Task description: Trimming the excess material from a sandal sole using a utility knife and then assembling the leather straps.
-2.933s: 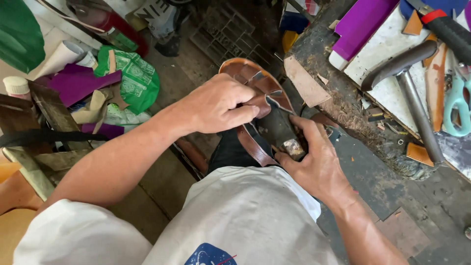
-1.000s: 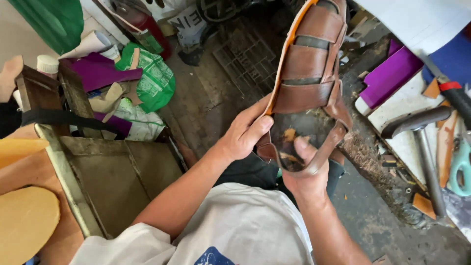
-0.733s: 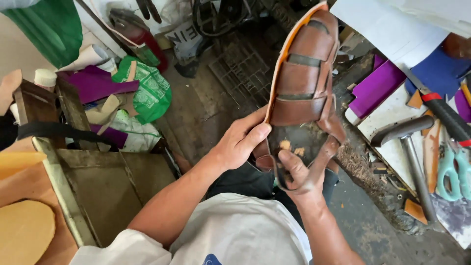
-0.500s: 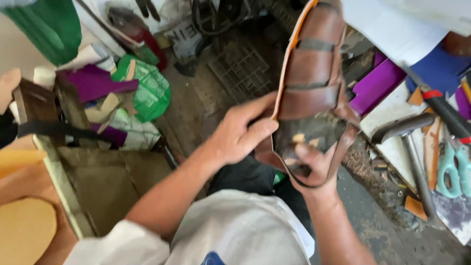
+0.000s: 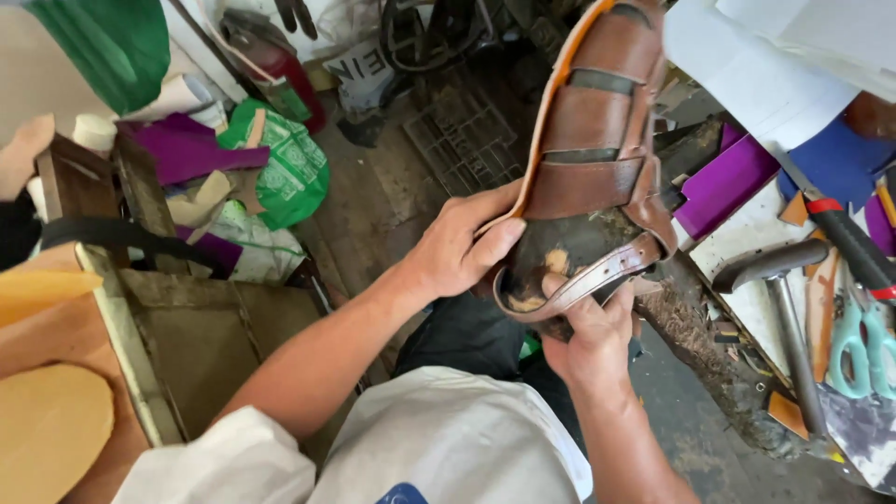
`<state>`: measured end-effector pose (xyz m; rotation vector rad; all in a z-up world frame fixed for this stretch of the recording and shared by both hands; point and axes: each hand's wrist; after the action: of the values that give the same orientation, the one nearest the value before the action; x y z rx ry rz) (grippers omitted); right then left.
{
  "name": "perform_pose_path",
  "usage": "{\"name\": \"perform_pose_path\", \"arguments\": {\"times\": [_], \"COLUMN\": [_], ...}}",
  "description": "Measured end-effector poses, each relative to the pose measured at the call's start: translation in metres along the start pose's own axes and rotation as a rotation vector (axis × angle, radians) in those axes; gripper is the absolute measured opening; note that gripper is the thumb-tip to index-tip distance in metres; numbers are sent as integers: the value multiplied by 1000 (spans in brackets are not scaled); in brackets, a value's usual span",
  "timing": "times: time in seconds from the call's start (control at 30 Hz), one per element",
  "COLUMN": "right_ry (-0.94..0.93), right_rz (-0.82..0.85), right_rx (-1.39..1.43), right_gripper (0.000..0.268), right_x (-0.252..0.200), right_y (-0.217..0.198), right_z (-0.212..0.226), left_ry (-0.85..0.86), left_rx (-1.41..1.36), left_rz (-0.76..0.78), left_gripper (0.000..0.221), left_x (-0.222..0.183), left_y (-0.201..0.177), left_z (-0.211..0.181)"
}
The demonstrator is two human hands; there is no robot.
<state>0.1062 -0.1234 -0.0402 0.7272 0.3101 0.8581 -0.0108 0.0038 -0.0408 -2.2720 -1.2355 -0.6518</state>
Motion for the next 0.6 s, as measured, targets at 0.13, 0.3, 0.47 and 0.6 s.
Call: {"name": "perform_pose_path", "arguments": {"times": [0.13,0.3,0.47,0.6], "right_ry": [-78,71,156,157], "right_rz": [0,135,243,294], "right_rx": [-115,122,243,201], "right_gripper": [55,25,33,34], "right_x": [4,12,7,11], "right_y": [26,-8,-6,-14], "right_z": [7,14,6,-4], "left_ry": [4,163,308,250], "left_rx": [-2,205,292,314], "left_rz": [43,-37,-174,-137], "left_gripper": [47,49,54,52], "left_x": [19,15,6,-1], "left_y": [-12,-6,5,5], "left_z": [-21,-15,24,22]}}
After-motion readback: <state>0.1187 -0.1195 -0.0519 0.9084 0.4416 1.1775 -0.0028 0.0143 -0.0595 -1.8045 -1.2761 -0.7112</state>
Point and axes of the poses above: each hand's wrist, its own x-axis towards the middle knuckle, its own y-axis out of the palm, z = x × y, and after that the axes turned 8 degrees about x, right-handed
